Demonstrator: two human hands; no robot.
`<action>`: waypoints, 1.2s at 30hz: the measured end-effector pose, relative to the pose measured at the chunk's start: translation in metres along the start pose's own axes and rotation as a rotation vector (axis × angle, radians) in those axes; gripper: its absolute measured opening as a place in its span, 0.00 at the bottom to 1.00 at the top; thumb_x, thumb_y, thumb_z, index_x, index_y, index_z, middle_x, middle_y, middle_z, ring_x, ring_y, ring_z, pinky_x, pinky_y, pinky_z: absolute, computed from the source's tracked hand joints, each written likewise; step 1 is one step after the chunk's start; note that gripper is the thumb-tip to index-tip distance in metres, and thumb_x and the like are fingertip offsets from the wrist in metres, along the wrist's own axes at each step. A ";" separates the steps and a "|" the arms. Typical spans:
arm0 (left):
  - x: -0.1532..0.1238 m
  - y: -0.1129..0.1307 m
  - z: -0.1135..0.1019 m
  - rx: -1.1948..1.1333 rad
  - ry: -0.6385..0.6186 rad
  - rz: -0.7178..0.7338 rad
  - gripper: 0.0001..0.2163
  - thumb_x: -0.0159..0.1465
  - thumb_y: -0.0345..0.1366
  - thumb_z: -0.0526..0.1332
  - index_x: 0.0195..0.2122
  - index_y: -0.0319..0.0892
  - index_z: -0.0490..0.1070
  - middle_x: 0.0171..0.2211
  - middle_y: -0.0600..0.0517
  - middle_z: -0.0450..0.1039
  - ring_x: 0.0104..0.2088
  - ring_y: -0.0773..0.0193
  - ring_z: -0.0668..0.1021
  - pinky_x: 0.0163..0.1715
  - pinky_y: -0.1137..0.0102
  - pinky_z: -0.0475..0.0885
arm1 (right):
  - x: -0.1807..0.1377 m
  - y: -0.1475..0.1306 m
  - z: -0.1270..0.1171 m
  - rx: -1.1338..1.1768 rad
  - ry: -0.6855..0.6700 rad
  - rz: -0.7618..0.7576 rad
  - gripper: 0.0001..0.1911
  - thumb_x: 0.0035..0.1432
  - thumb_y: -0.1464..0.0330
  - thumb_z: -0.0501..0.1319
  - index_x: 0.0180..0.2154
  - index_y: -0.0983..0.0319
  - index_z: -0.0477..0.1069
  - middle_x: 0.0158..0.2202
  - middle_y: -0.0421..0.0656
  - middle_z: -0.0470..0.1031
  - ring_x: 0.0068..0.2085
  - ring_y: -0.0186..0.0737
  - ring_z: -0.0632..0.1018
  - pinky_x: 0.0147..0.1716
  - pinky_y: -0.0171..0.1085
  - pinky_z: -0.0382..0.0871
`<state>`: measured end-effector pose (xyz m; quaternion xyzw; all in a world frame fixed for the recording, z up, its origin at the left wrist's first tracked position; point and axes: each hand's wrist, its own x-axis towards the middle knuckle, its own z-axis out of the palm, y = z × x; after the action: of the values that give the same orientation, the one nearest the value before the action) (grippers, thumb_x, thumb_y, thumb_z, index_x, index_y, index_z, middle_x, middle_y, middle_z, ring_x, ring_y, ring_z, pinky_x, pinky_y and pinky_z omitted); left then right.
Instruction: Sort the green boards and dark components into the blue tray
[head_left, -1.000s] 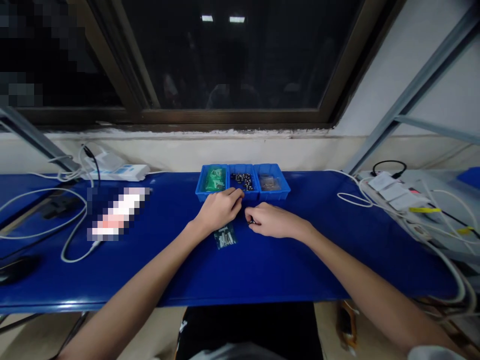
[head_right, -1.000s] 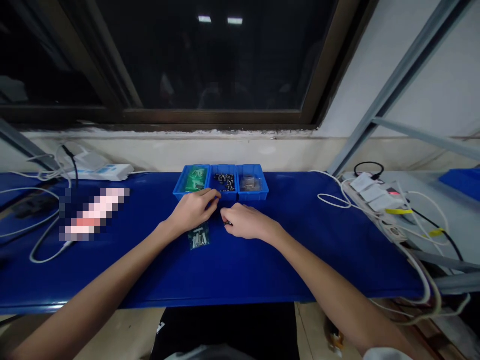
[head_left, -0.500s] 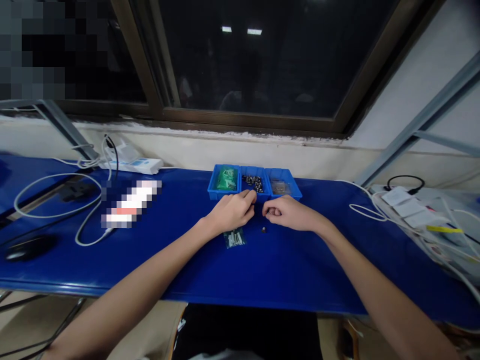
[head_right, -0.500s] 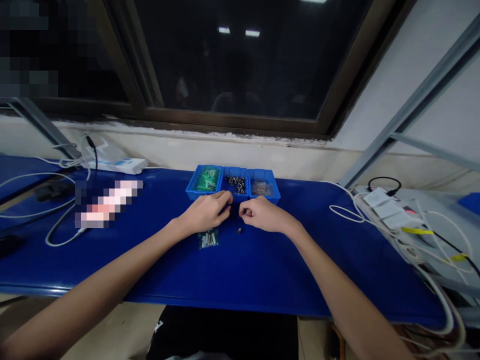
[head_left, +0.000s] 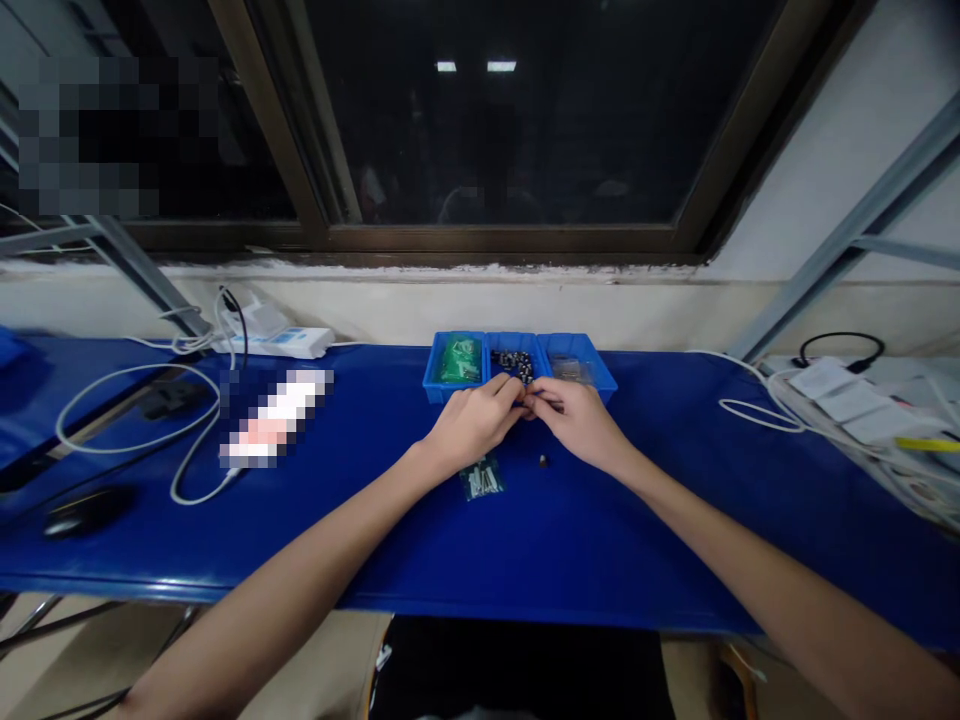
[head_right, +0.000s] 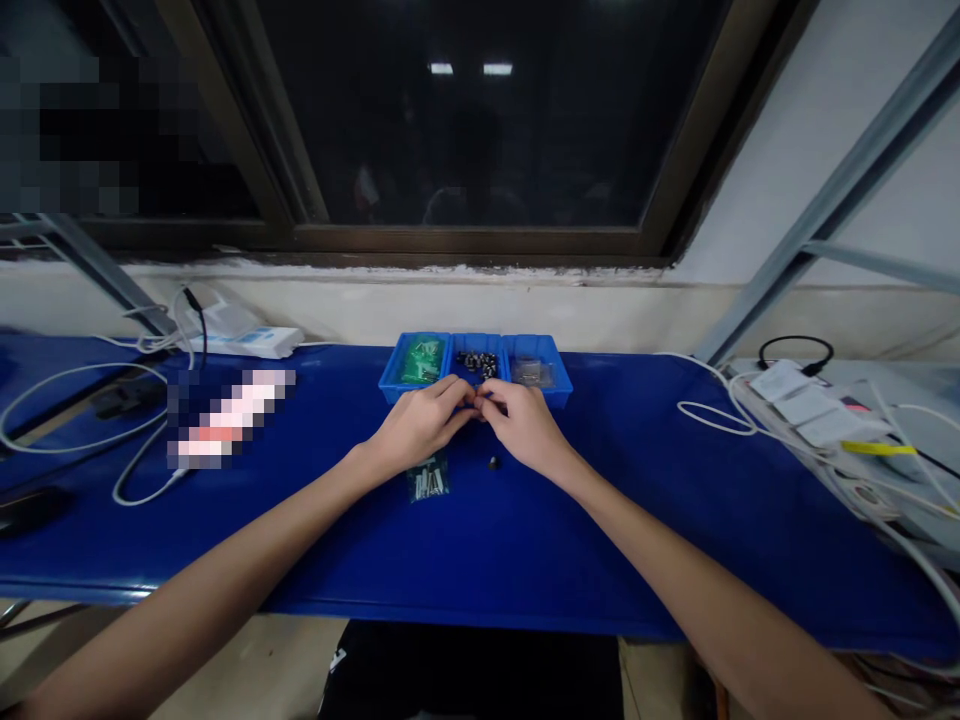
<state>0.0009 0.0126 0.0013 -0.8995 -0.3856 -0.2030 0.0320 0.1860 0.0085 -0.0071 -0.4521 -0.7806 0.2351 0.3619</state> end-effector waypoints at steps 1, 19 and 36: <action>0.000 0.000 0.000 -0.001 0.006 -0.001 0.08 0.71 0.37 0.52 0.43 0.39 0.66 0.42 0.46 0.71 0.35 0.61 0.77 0.25 0.70 0.68 | 0.001 0.001 0.000 0.018 0.005 0.004 0.08 0.63 0.69 0.54 0.34 0.61 0.71 0.29 0.41 0.78 0.30 0.38 0.78 0.32 0.36 0.67; 0.002 -0.007 0.005 -0.340 0.228 0.047 0.10 0.73 0.34 0.49 0.50 0.39 0.65 0.43 0.47 0.73 0.44 0.64 0.76 0.44 0.66 0.73 | -0.001 -0.007 -0.001 0.057 -0.016 0.021 0.11 0.64 0.67 0.55 0.29 0.62 0.68 0.26 0.41 0.77 0.28 0.35 0.77 0.31 0.34 0.68; 0.000 -0.014 0.008 -0.207 0.125 0.026 0.09 0.72 0.36 0.51 0.46 0.40 0.68 0.42 0.48 0.73 0.38 0.63 0.77 0.36 0.68 0.72 | 0.002 0.001 0.003 0.219 0.181 0.007 0.08 0.58 0.66 0.63 0.40 0.61 0.72 0.38 0.44 0.79 0.38 0.39 0.79 0.41 0.40 0.73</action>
<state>-0.0059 0.0241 -0.0068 -0.8885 -0.3479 -0.2971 -0.0345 0.1832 0.0110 -0.0090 -0.4321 -0.7129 0.2785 0.4769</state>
